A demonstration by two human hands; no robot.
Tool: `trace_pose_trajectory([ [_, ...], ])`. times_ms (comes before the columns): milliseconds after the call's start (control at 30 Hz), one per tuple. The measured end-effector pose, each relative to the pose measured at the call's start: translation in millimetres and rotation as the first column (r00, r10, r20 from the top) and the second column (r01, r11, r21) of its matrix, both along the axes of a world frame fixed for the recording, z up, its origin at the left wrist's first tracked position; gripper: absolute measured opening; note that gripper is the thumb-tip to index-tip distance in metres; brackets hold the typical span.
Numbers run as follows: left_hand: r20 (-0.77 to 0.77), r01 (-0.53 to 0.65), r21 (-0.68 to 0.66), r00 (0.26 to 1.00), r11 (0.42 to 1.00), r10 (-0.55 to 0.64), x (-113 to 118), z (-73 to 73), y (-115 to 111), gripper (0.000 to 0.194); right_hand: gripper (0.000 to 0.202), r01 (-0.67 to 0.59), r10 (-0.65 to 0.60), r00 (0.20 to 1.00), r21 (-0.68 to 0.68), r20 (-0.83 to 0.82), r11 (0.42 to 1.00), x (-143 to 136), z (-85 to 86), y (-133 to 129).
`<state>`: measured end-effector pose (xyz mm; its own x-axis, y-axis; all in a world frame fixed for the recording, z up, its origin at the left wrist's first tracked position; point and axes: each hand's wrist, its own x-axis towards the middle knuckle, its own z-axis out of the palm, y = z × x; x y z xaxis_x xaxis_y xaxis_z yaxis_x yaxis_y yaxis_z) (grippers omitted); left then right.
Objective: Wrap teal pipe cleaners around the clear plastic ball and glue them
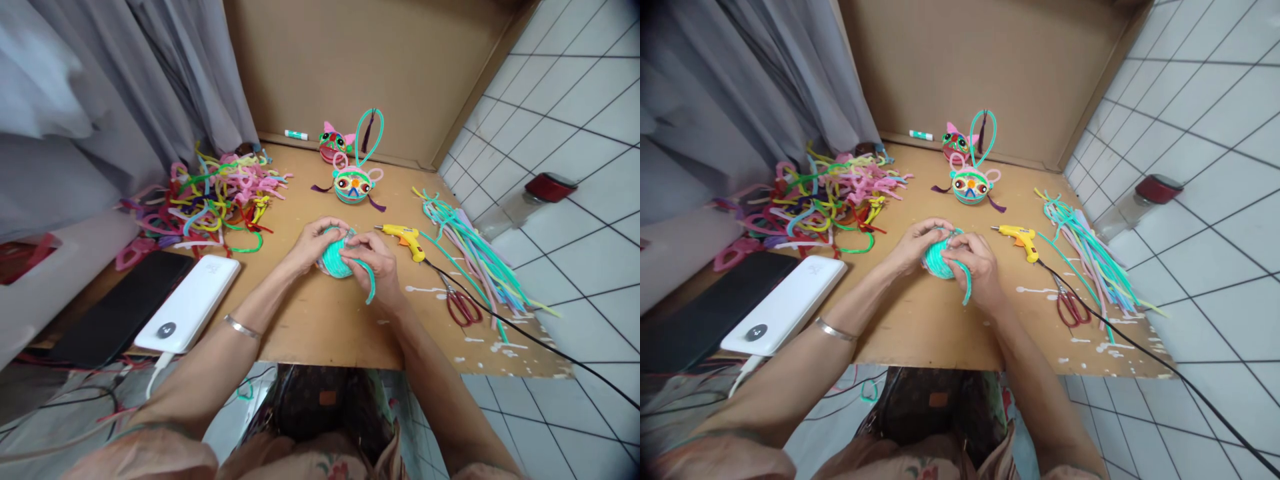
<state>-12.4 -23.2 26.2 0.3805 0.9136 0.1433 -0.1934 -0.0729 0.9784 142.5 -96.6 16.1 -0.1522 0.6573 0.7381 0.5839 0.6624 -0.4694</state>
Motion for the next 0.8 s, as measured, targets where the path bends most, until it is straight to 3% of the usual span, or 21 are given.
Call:
trace_pose_trajectory([
  [133, 0.010, -0.016, 0.038, 1.000, 0.999, 0.016, -0.8, 1.5, 0.3, 0.032, 0.013, 0.001, -0.001, 1.000, -0.014, -0.005, 1.000, -0.2, 1.7, -0.9],
  [500, -0.011, -0.004, 0.002, 1.000, 1.000, 0.004, 0.3, -2.3, 3.2, 0.023, 0.013, -0.018, 0.017, 0.999, -0.018, -0.030, 1.000, 0.3, 1.4, -0.2],
  [800, -0.007, -0.007, 0.004, 1.000, 1.000, 0.007, 1.5, -5.6, 1.3, 0.030, 0.013, -0.022, 0.020, 0.999, -0.040, -0.044, 0.999, 1.7, -2.1, 2.6],
])
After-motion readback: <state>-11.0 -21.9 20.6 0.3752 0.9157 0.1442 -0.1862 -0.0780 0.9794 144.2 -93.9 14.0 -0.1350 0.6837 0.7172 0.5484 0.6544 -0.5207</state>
